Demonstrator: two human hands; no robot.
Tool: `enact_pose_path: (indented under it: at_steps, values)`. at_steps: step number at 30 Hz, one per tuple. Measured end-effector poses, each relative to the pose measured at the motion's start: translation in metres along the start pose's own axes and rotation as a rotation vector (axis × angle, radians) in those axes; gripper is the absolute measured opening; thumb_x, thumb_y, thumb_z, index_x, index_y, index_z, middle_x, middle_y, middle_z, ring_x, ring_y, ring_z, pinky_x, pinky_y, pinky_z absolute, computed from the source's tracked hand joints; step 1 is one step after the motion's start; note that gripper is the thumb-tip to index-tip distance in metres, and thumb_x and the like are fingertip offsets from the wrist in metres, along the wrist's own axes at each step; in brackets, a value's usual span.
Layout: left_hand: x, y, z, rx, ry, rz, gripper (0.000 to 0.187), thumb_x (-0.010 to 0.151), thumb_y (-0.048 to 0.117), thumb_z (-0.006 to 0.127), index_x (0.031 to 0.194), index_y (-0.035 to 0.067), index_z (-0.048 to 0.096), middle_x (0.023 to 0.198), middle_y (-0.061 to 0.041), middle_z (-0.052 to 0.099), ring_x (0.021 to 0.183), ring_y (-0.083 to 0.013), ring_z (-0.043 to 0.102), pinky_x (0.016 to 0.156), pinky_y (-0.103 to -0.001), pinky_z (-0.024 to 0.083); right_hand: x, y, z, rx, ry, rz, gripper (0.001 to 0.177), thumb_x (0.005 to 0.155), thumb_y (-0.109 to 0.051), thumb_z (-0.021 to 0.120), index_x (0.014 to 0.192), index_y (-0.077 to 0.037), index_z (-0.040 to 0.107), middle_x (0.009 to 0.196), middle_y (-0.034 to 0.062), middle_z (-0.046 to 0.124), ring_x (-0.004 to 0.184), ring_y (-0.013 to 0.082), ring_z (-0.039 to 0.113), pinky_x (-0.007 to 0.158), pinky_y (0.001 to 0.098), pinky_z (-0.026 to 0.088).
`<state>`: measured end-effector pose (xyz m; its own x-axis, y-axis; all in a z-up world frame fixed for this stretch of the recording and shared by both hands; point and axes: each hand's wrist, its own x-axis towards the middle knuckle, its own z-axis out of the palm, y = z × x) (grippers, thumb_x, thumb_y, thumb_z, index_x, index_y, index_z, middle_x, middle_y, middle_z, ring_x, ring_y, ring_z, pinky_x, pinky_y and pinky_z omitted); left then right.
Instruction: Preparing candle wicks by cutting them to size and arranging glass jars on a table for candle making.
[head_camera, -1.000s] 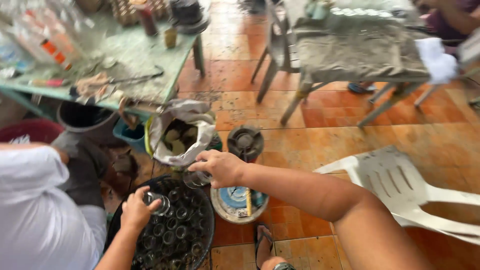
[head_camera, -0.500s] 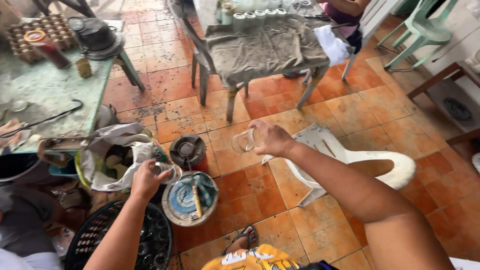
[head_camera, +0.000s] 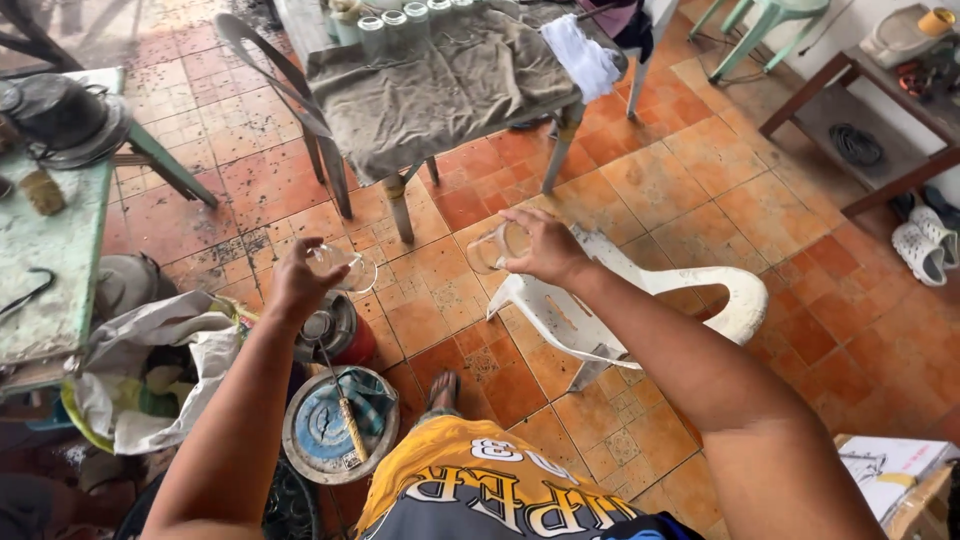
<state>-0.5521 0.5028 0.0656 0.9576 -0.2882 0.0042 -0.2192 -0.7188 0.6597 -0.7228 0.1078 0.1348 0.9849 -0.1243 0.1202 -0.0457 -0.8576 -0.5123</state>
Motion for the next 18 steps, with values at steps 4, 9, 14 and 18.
enact_pose_path:
  at_steps: [4, 9, 14, 18]
  values:
    - [0.058, 0.035, 0.015, -0.036, -0.039, 0.053, 0.070, 0.079, 0.044, 0.086, 0.139, 0.020, 0.059, 0.127, -0.017, 0.067, 0.125, -0.0396, 0.059, 0.104, -0.051, 0.047, 0.017, 0.030, -0.010, -0.003, 0.087, 0.081, 0.089, 0.060, -0.031, 0.090, 0.142, -0.026, 0.057, 0.121, 0.0057, 0.067, 0.105, 0.0241, 0.067, 0.094, 0.0391, 0.056]
    - [0.146, 0.046, 0.045, -0.074, -0.048, 0.083, 0.072, 0.077, 0.045, 0.086, 0.139, 0.027, 0.057, 0.127, -0.012, 0.067, 0.125, -0.0370, 0.059, 0.103, -0.050, 0.046, 0.085, 0.080, -0.010, -0.009, 0.172, 0.114, 0.082, 0.058, -0.032, 0.089, 0.133, -0.021, 0.056, 0.119, 0.0064, 0.067, 0.106, 0.0253, 0.066, 0.093, 0.0397, 0.055]
    - [0.269, 0.032, 0.072, 0.020, 0.016, 0.117, 0.073, 0.069, 0.045, 0.089, 0.134, 0.028, 0.061, 0.122, -0.010, 0.068, 0.118, -0.0370, 0.062, 0.103, -0.050, 0.048, 0.202, 0.119, -0.017, -0.010, 0.184, 0.072, 0.085, 0.055, -0.031, 0.091, 0.132, -0.019, 0.057, 0.119, 0.0095, 0.069, 0.111, 0.0302, 0.067, 0.098, 0.0426, 0.054]
    - [0.357, 0.042, 0.055, 0.004, 0.009, 0.019, 0.074, 0.068, 0.046, 0.091, 0.134, 0.029, 0.061, 0.127, -0.008, 0.064, 0.121, -0.0340, 0.061, 0.104, -0.047, 0.050, 0.276, 0.131, -0.023, -0.001, 0.182, 0.110, 0.080, 0.059, -0.025, 0.089, 0.132, -0.019, 0.059, 0.117, 0.0095, 0.071, 0.109, 0.0324, 0.068, 0.097, 0.0447, 0.054]
